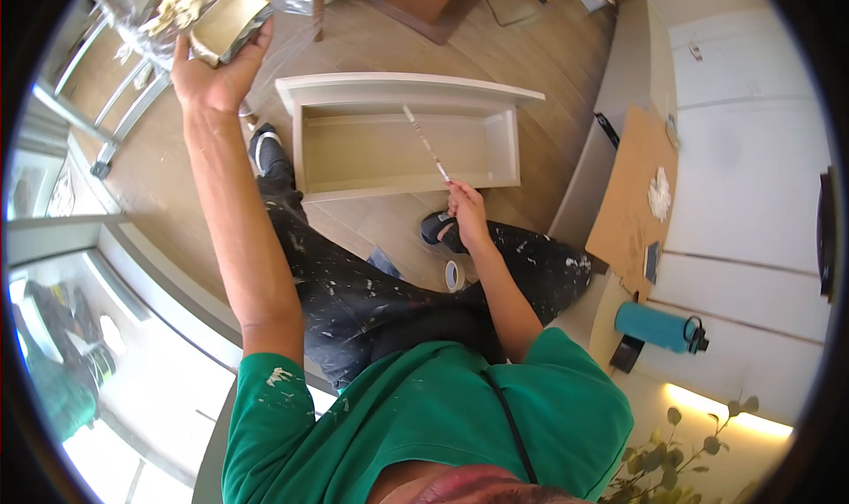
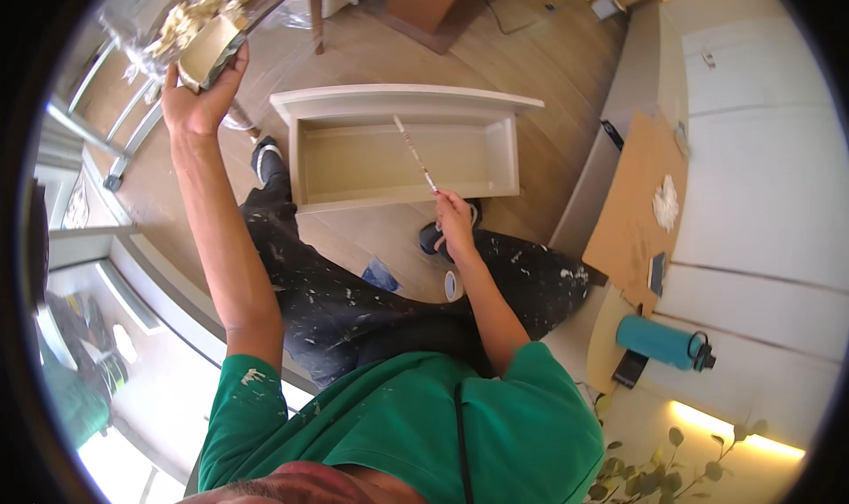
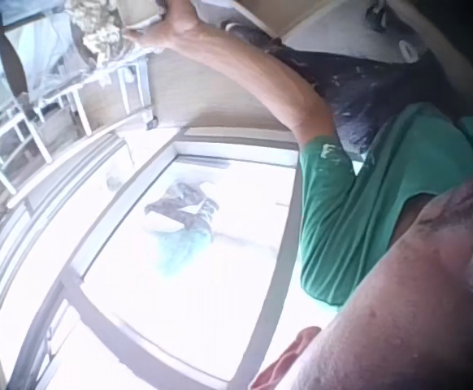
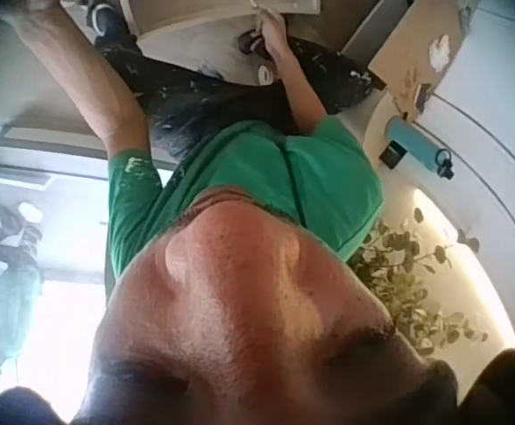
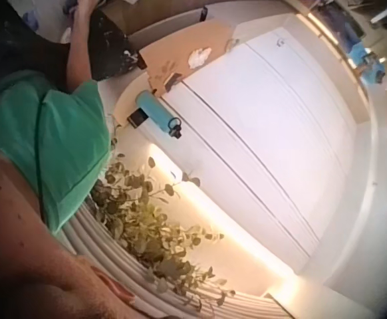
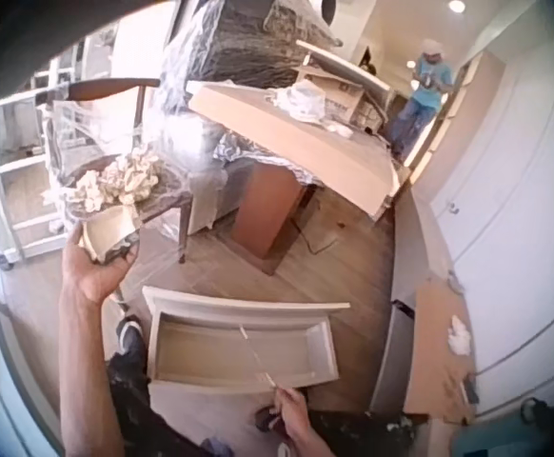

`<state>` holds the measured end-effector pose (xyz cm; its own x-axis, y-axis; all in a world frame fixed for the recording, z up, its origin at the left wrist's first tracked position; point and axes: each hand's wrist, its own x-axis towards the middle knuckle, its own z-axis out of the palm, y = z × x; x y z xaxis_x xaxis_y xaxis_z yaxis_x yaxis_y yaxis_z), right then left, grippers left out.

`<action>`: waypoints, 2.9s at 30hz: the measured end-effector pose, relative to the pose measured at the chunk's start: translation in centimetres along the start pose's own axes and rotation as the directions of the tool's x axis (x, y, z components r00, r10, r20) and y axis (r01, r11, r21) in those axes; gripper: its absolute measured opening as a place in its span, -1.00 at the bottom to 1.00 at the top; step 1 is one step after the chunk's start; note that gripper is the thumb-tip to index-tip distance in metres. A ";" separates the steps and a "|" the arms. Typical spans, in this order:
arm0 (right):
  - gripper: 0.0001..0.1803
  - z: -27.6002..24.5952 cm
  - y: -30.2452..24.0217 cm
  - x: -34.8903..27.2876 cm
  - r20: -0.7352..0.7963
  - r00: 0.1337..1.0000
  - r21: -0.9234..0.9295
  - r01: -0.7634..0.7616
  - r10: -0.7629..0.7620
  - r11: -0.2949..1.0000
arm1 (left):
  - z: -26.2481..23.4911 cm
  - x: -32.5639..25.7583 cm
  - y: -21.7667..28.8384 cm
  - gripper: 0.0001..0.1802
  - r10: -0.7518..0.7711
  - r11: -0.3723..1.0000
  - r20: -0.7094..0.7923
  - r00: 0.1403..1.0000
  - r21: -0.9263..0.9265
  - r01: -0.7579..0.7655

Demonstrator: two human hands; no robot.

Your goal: The person paints the interior of a drawer with a paintbrush and a container of paint, then moves the drawer aside.

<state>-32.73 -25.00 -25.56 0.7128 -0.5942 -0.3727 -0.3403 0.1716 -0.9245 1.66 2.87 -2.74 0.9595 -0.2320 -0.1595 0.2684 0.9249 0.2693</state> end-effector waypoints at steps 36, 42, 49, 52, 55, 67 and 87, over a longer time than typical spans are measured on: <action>-0.59 -34.4 2.1 -36.3 -0.767 0.214 -0.623 -0.028 -0.604 0.781 | 2.3 -40.0 -62.9 -0.53 -0.974 0.152 -0.055 0.220 0.559 0.815; -0.59 -32.8 0.2 -35.4 -0.896 0.222 -0.430 -0.207 -0.385 0.879 | 3.9 -43.7 -65.6 -0.68 -0.866 0.198 -0.051 0.497 0.878 0.436; -0.58 -32.5 1.3 -34.6 -0.854 0.194 -0.501 -0.057 -0.482 0.864 | 3.7 -46.1 -68.0 -0.63 -0.697 0.340 0.267 0.666 0.940 -0.021; -0.58 -32.9 2.0 -35.2 -0.812 0.194 -0.576 -0.109 -0.551 0.810 | 3.8 -46.2 -67.6 -0.57 -0.628 0.478 0.507 0.590 0.850 -0.222; -0.61 -32.8 2.0 -34.5 -0.717 0.321 -0.682 -0.140 -0.618 0.718 | -0.6 -41.3 -67.7 -0.57 -0.415 0.644 0.722 0.553 0.663 -0.382; -0.77 -31.5 -2.5 -33.3 -0.822 0.202 -0.559 -0.105 -0.533 0.823 | -5.0 -15.1 -37.6 -0.28 -0.802 0.148 0.341 0.491 0.909 -0.389; -0.65 -30.2 -2.0 -33.5 -0.802 0.231 -0.598 -0.289 -0.552 0.748 | -6.0 -8.0 -22.1 -0.30 -0.633 -0.129 0.133 0.762 0.953 -0.273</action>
<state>-74.49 -29.20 -8.77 -0.1394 -0.8616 0.4880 -0.8272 -0.1695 -0.5357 -12.46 -13.95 -13.10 0.5730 -0.8026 -0.1660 -0.2157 -0.3431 0.9142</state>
